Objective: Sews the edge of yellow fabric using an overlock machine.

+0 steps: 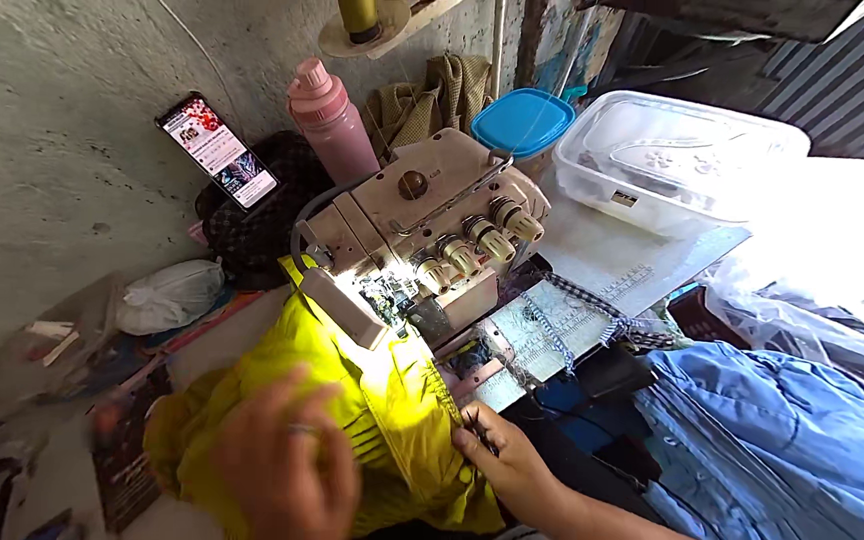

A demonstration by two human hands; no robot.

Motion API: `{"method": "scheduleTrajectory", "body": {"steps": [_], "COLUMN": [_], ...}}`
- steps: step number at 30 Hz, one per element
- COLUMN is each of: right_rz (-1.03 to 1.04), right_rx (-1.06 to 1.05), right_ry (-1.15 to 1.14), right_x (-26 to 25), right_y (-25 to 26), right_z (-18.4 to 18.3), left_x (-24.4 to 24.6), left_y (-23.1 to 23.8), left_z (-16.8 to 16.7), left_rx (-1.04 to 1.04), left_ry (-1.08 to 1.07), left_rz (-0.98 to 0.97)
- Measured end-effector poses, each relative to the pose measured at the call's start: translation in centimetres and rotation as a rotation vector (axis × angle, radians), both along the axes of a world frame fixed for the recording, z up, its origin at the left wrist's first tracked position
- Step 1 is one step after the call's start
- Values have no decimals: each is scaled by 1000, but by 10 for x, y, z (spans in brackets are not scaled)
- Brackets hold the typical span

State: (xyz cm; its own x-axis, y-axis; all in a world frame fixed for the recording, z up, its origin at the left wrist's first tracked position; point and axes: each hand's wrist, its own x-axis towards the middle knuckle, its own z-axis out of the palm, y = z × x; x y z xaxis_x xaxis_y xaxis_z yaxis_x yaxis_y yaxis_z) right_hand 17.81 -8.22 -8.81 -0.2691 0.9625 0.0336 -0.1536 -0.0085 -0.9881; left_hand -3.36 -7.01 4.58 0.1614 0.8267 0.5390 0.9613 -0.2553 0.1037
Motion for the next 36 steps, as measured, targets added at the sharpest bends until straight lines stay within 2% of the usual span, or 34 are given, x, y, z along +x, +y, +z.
{"method": "scheduleTrajectory", "body": {"steps": [3, 7, 20, 32, 34, 36], "right_rz": [-11, -7, -14, -20, -23, -17], "right_rx": [76, 62, 119, 59, 52, 72], "right_ry": [0, -42, -13, 7, -7, -17], "right_x": [4, 7, 0, -8, -6, -2], "right_y": [-5, -3, 19, 54, 53, 51], "right_z": [2, 7, 1, 19, 18, 16], "left_x": [49, 47, 31, 13, 13, 22], "left_y": [4, 13, 31, 65, 63, 49], "left_z": [-34, -57, -52, -50, -46, -37], "left_rx": [-27, -51, -115, -184, -188, -117], "left_ry": [40, 57, 18, -137, -96, 35], "left_rz": [-64, -33, -56, -23, -15, 8]}}
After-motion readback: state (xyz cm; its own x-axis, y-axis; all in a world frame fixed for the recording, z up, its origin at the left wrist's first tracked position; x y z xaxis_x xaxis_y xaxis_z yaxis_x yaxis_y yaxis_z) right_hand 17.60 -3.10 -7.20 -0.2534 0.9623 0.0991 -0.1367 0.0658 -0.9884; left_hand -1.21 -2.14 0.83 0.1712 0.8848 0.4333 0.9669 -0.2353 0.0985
